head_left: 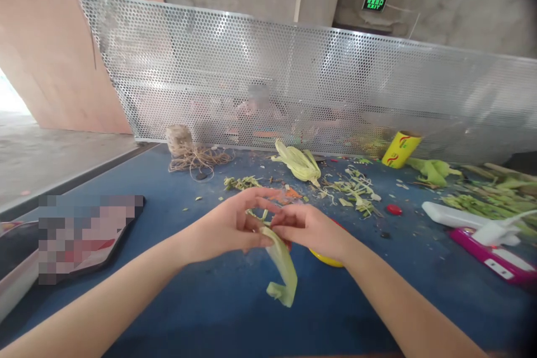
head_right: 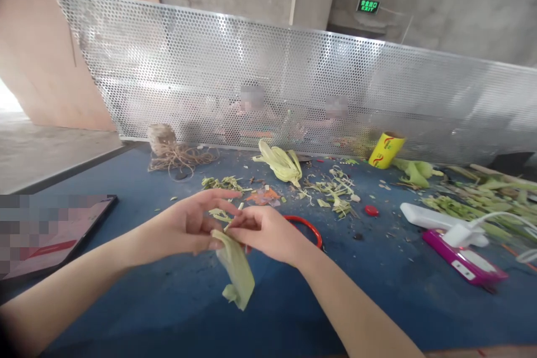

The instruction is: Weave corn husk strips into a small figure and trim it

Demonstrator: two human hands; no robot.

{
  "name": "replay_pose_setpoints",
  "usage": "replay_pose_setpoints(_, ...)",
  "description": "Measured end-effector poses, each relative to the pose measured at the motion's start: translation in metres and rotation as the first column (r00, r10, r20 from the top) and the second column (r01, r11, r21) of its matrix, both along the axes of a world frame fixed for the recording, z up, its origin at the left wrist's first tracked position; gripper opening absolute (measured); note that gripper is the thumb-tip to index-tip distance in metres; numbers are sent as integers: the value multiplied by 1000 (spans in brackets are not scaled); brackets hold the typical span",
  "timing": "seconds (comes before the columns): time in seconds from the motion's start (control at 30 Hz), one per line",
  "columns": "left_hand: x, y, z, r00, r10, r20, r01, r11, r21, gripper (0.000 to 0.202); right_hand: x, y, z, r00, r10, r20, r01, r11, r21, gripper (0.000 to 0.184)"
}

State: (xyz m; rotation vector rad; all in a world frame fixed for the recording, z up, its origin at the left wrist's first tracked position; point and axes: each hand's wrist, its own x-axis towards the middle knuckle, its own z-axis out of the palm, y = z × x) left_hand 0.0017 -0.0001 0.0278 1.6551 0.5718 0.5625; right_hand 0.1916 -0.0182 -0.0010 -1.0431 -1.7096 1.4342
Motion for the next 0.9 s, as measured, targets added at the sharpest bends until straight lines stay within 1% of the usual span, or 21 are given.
replay_pose_setpoints(0.1,0,2,-1,996,88,-29,-88,996,15,60,2,1,1,997,31,-75,-34,999,-38,24)
replay_pose_setpoints(0.17,0,2,-6,995,93,-43,-94,995,-25,58,1,0,2,995,63,-72,-70,992,-100,23)
replay_pose_setpoints(0.2,0,1,-8,996,76,-43,-78,995,-58,55,1,-1,2,995,72,-64,-79,988,-129,22)
replay_pose_setpoints(0.27,1,0,-13,997,69,-33,-72,991,-113,49,-1,-3,1,994,76,-82,-88,983,-161,19)
replay_pose_setpoints(0.3,1,-1,-14,996,87,-28,-90,987,-131,46,-2,-4,1,991,71,-111,-89,982,-165,17)
replay_pose_setpoints(0.37,-1,0,-16,984,174,-23,-176,973,-153,42,-4,-3,-1,984,38,-173,-64,987,-148,16)
replay_pose_setpoints(0.43,-3,4,-18,963,268,-28,-269,946,-181,39,-5,-1,-4,979,-14,-204,-12,992,-128,17)
replay_pose_setpoints(0.5,-5,7,-20,952,303,-42,-304,925,-229,38,-6,2,-7,981,-57,-185,34,992,-124,20)
replay_pose_setpoints(0.6,-4,9,-28,957,288,-40,-287,912,-295,37,-9,6,-13,986,-75,-148,57,990,-128,22)
replay_pose_setpoints(0.77,2,6,-41,974,228,-15,-219,915,-338,27,-11,7,-18,988,-78,-133,59,989,-138,22)
replay_pose_setpoints(0.83,2,6,-42,970,244,-25,-239,918,-317,26,-10,7,-18,991,-71,-112,57,991,-120,21)
replay_pose_setpoints(0.9,1,7,-40,957,283,-57,-288,928,-236,24,-10,7,-17,991,-92,-96,84,993,-84,20)
